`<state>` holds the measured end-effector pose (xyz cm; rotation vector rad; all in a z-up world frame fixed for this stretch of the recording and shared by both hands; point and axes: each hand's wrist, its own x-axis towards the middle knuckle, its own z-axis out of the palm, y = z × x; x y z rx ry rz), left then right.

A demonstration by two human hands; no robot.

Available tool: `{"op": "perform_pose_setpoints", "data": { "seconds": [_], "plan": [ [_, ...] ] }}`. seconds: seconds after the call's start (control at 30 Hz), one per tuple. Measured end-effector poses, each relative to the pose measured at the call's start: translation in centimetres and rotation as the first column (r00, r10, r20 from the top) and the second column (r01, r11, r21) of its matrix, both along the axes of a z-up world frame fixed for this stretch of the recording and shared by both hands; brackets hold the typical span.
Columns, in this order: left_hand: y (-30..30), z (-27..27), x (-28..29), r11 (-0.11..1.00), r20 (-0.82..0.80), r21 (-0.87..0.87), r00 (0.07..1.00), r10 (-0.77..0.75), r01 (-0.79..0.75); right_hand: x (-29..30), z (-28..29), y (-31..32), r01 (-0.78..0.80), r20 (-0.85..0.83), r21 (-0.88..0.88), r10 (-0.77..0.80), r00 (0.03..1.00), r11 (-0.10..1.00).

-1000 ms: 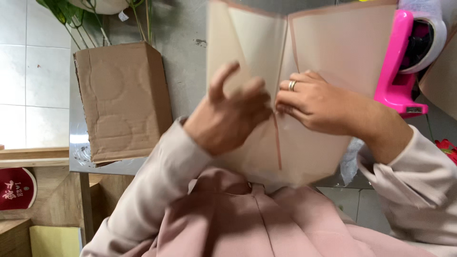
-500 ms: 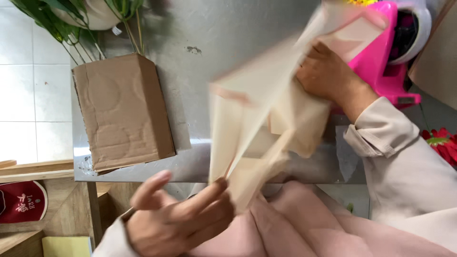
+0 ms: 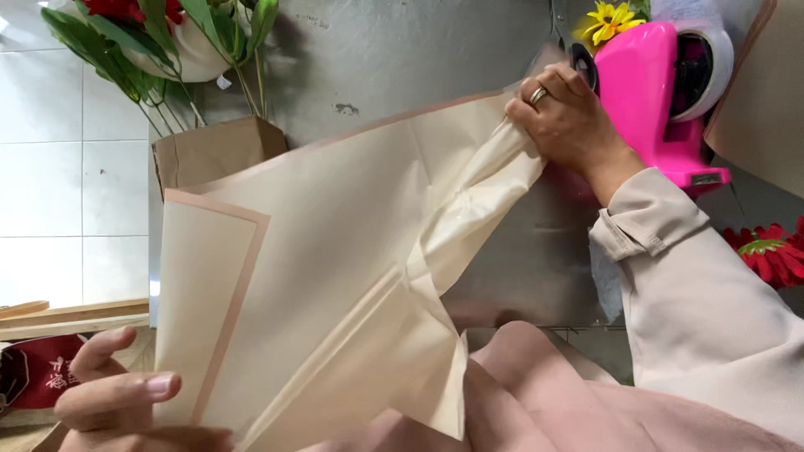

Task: The person prepares a bouquet by folding and creasing wrapping paper on a table, securing it with tape, and then placing a small bundle of artificial flowers with a decorative teddy bear into the paper wrap.

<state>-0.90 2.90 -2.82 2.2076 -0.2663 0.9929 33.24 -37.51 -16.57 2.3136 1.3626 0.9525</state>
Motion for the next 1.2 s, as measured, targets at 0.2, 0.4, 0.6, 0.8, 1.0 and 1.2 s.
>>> {"op": "perform_pose_setpoints", "data": {
  "seconds": [0.2,0.4,0.6,0.8,1.0,1.2],
  "plan": [
    [5.3,-1.8,-1.2,0.998,0.043,0.038,0.998,-0.055,0.054,-1.1,1.0,-1.0,0.218,-0.348,0.176,-0.147,0.926,0.960],
    [3.2,-0.9,0.5,0.969,-0.110,-0.200,0.986,0.127,-0.147,-6.0,8.2,-2.4,0.479,-0.786,0.541,0.214,0.579,0.691],
    [-2.0,1.3,4.1,0.961,0.109,-0.226,0.976,0.189,-0.161,-6.6,16.0,-3.4,0.239,-0.574,0.794,0.558,0.599,0.559],
    [-1.8,-0.2,6.7,0.981,0.467,-0.121,0.864,0.191,-0.151,-13.2,21.8,1.8,0.457,-0.990,-0.092,-0.130,0.053,0.885],
    [-1.4,0.1,4.2,0.994,0.135,-0.060,0.988,-0.077,0.086,-16.7,16.8,3.0,0.173,-0.791,0.125,0.204,-0.577,0.977],
    [-4.1,2.7,4.8,0.962,-0.035,-0.164,0.973,-0.228,0.219,-19.0,15.2,7.1,0.539,-0.347,0.173,0.563,-0.750,0.825]
  ]
}}
